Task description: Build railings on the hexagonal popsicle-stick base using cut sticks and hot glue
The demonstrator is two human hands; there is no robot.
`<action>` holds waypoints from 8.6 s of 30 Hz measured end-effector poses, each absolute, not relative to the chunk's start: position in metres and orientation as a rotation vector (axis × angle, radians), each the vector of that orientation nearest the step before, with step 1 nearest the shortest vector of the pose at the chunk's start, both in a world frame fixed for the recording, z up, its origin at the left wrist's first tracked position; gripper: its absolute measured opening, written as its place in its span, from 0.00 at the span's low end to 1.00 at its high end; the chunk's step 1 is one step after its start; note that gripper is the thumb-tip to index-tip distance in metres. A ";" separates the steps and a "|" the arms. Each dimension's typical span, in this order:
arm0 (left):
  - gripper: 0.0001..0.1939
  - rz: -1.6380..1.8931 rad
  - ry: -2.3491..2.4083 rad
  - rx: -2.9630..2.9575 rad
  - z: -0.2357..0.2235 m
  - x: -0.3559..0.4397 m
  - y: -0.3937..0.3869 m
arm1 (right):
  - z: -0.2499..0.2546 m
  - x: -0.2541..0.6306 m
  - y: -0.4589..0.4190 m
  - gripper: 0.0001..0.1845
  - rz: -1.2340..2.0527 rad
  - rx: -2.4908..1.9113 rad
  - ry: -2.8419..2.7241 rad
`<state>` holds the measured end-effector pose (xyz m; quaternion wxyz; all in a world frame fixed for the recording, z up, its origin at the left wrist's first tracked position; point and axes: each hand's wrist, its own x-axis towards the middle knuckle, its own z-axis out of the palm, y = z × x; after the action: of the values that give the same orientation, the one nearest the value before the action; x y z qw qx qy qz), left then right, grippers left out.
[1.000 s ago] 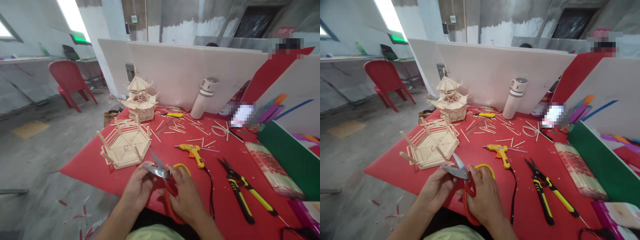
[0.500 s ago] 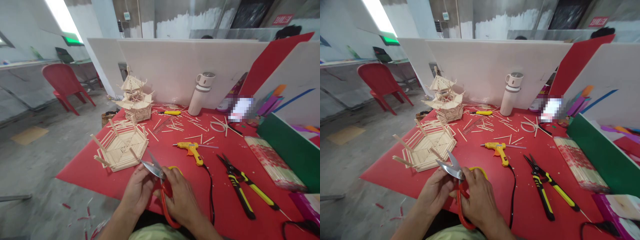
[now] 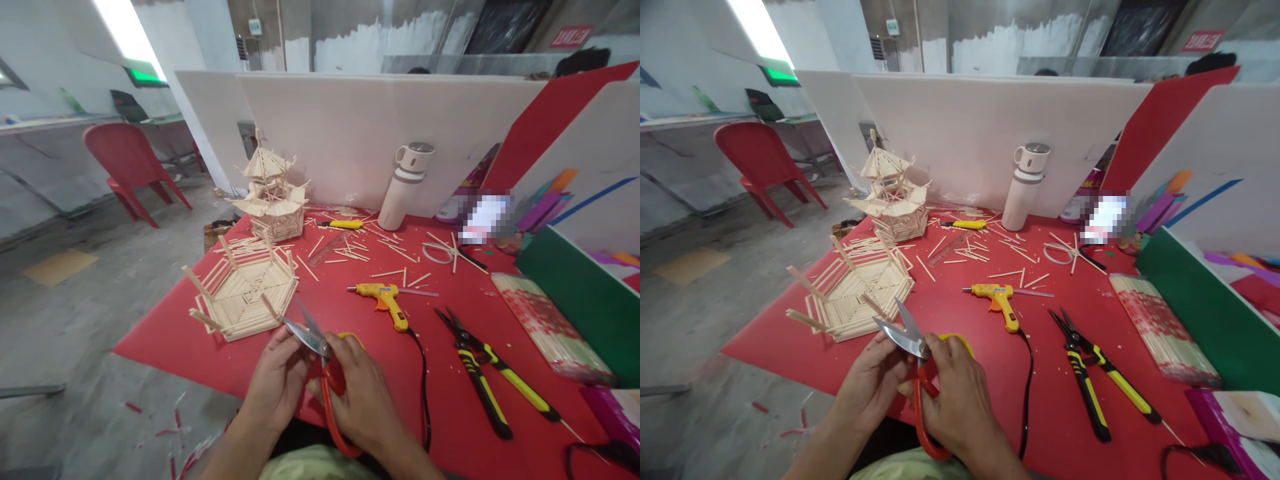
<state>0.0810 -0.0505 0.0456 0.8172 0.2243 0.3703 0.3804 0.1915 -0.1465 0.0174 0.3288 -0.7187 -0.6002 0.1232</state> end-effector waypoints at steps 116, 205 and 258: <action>0.08 0.805 0.735 0.478 0.040 0.044 -0.064 | 0.013 0.165 -0.161 0.30 0.459 -1.777 -1.534; 0.16 0.808 0.944 0.387 0.012 0.023 -0.060 | 0.014 0.148 -0.107 0.11 -0.037 -1.486 -1.729; 0.19 0.791 0.994 0.378 0.013 0.028 -0.036 | 0.014 0.190 -0.111 0.12 0.169 -1.795 -1.664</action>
<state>0.0282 -0.0360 0.0132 0.7883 0.1754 0.4614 0.3672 0.1900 -0.1113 0.0143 0.3373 -0.6889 -0.6384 0.0650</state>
